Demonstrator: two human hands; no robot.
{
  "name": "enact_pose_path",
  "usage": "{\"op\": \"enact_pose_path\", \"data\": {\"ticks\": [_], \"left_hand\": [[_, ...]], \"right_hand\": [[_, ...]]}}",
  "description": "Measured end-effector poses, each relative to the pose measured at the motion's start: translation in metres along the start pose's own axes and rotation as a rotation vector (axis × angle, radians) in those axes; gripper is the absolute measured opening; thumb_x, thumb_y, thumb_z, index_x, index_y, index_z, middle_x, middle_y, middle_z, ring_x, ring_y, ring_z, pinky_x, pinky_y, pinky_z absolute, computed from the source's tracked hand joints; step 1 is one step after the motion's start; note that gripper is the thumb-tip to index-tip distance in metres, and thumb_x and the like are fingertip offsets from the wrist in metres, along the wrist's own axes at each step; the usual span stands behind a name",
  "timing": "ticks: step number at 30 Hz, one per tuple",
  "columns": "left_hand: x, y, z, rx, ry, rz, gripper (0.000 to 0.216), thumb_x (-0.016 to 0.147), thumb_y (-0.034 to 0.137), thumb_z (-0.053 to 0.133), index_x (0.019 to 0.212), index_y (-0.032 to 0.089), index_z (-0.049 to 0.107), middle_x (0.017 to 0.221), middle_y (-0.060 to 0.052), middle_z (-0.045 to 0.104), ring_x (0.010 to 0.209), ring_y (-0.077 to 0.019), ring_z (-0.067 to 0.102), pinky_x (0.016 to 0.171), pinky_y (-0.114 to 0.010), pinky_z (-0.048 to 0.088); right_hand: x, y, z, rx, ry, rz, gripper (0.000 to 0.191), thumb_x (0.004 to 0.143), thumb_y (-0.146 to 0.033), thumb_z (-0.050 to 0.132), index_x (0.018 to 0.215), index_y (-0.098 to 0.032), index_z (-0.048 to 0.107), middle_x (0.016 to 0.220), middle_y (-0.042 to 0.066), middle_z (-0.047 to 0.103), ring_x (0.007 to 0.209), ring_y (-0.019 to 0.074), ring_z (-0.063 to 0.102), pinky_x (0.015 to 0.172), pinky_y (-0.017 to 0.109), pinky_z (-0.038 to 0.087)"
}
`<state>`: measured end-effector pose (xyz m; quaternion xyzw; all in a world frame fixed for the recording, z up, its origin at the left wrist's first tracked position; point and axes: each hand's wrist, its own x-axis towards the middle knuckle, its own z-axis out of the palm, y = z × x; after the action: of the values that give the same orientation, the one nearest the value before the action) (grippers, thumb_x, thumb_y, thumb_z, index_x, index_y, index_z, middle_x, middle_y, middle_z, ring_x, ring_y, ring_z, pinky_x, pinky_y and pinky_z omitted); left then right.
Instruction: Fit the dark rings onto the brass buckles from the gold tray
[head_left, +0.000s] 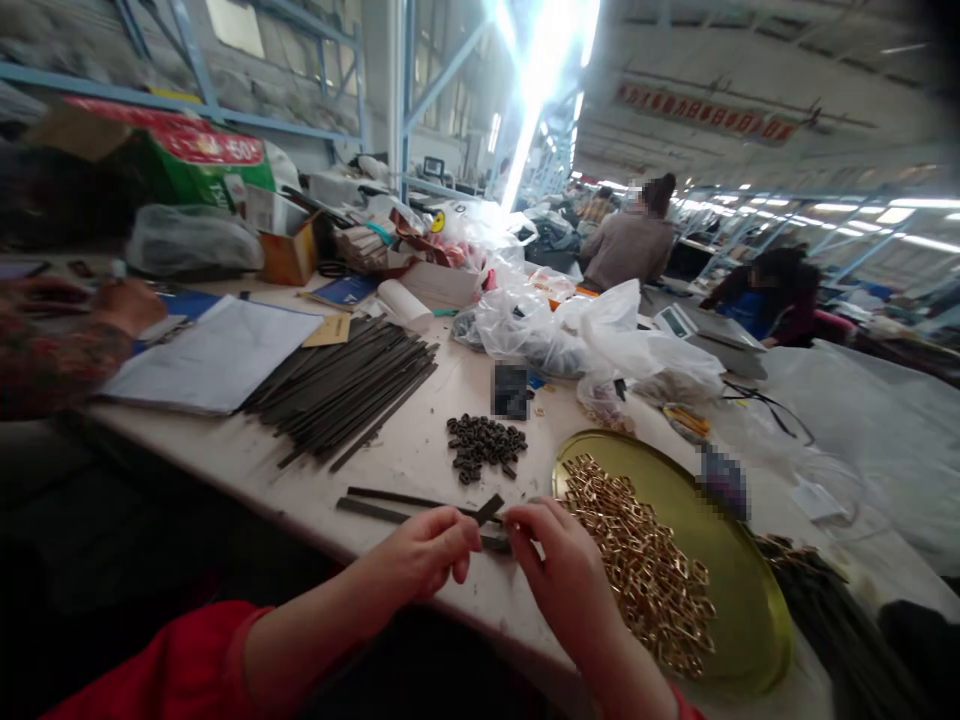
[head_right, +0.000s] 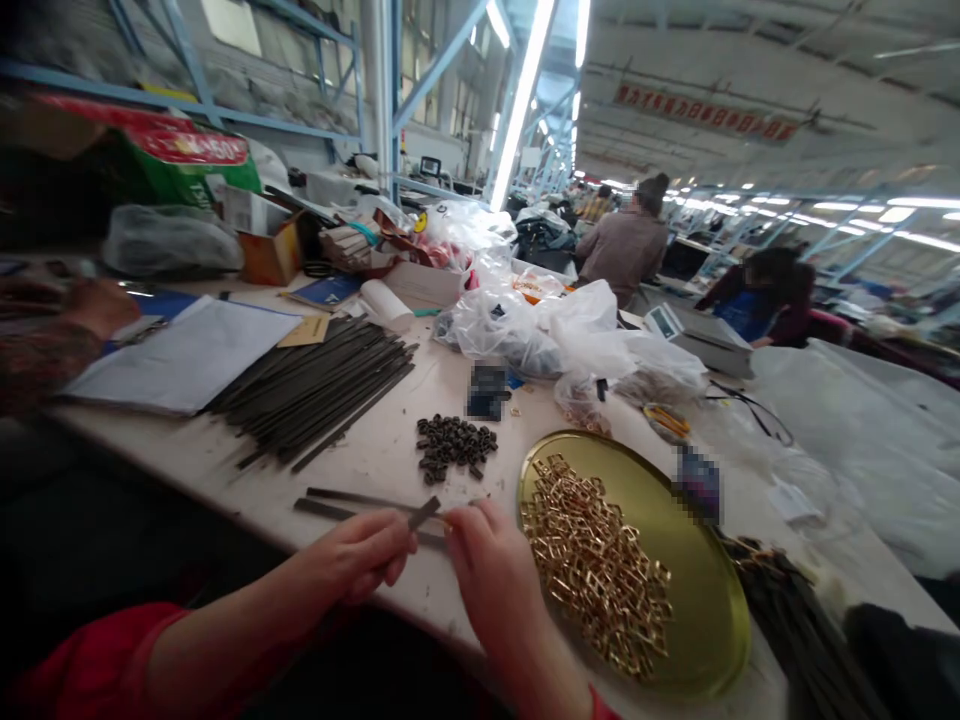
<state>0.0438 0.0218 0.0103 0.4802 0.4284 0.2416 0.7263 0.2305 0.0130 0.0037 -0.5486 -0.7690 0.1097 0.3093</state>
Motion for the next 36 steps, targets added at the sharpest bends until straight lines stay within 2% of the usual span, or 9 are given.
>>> {"op": "enact_pose_path", "data": {"ticks": [4,10,14,17,19,21,25,30,36], "left_hand": [[-0.012,0.006,0.002,-0.208,-0.032,-0.033,0.031,0.069,0.043,0.06,0.07,0.017,0.043,0.053,0.008,0.043,0.037,-0.0018,0.024,0.036,-0.019,0.011],[-0.022,-0.002,-0.003,-0.296,-0.001,-0.041,0.021,0.07,0.032,0.058,0.07,0.016,0.045,0.052,0.008,0.041,0.037,-0.0008,0.024,0.035,-0.017,0.01],[-0.018,-0.006,-0.004,-0.336,-0.036,-0.067,0.02,0.074,0.033,0.055,0.07,0.016,0.045,0.054,0.007,0.044,0.036,-0.0011,0.025,0.034,-0.017,0.011],[-0.015,-0.008,-0.005,-0.314,-0.034,-0.079,0.02,0.073,0.033,0.057,0.073,0.016,0.047,0.055,0.007,0.045,0.036,-0.0011,0.024,0.034,-0.017,0.011],[-0.014,-0.009,-0.006,-0.272,-0.031,-0.085,0.021,0.074,0.035,0.057,0.077,0.016,0.048,0.056,0.007,0.045,0.037,-0.0015,0.025,0.035,-0.017,0.011],[-0.014,-0.01,-0.008,-0.196,-0.005,-0.086,0.023,0.075,0.037,0.055,0.08,0.016,0.049,0.056,0.007,0.044,0.038,-0.0023,0.025,0.036,-0.018,0.012],[-0.01,-0.017,-0.012,0.039,0.071,-0.014,0.025,0.075,0.039,0.054,0.077,0.015,0.05,0.058,0.006,0.044,0.046,-0.0056,0.034,0.042,-0.018,0.023],[-0.002,-0.029,-0.015,0.219,0.075,0.051,0.026,0.076,0.04,0.051,0.075,0.015,0.049,0.064,0.004,0.048,0.06,-0.0107,0.044,0.052,-0.02,0.03],[0.004,-0.03,-0.013,0.428,0.145,0.088,0.02,0.079,0.034,0.046,0.069,0.017,0.044,0.061,0.005,0.043,0.058,-0.0104,0.04,0.051,-0.021,0.029]], "right_hand": [[-0.019,-0.032,0.023,-0.112,0.075,-0.193,0.018,0.084,-0.018,0.044,0.086,-0.023,0.061,0.077,0.008,0.061,0.071,0.023,0.055,0.062,0.034,0.042],[-0.03,-0.038,0.039,0.062,0.09,-0.086,0.018,0.084,-0.015,0.045,0.092,-0.024,0.059,0.078,0.006,0.06,0.071,0.0183,0.057,0.06,0.029,0.047],[-0.032,-0.036,0.041,-0.068,0.185,-0.185,0.022,0.085,-0.015,0.045,0.094,-0.023,0.063,0.078,0.006,0.062,0.069,0.0188,0.058,0.059,0.03,0.048],[-0.033,-0.034,0.043,-0.023,0.201,-0.202,0.023,0.085,-0.015,0.044,0.096,-0.023,0.063,0.079,0.006,0.063,0.071,0.0184,0.059,0.061,0.03,0.048],[-0.034,-0.034,0.044,0.157,0.182,-0.074,0.023,0.084,-0.015,0.045,0.101,-0.024,0.059,0.084,0.005,0.063,0.077,0.0177,0.059,0.067,0.03,0.048],[-0.034,-0.035,0.045,0.447,0.133,0.161,0.022,0.084,-0.021,0.047,0.105,-0.023,0.054,0.086,0.004,0.062,0.077,0.0164,0.059,0.069,0.03,0.049],[-0.03,-0.039,0.044,0.973,-0.097,0.57,0.023,0.082,-0.04,0.051,0.088,-0.018,0.056,0.065,-0.002,0.056,0.057,0.0112,0.053,0.057,0.025,0.045],[-0.028,-0.036,0.047,1.152,-0.168,0.718,0.028,0.071,-0.044,0.063,0.07,-0.017,0.054,0.054,-0.005,0.051,0.05,0.0084,0.044,0.051,0.022,0.038],[-0.03,-0.03,0.055,1.094,-0.156,0.736,0.025,0.069,-0.039,0.064,0.068,-0.017,0.052,0.052,-0.006,0.051,0.049,0.008,0.044,0.051,0.021,0.035]]}}
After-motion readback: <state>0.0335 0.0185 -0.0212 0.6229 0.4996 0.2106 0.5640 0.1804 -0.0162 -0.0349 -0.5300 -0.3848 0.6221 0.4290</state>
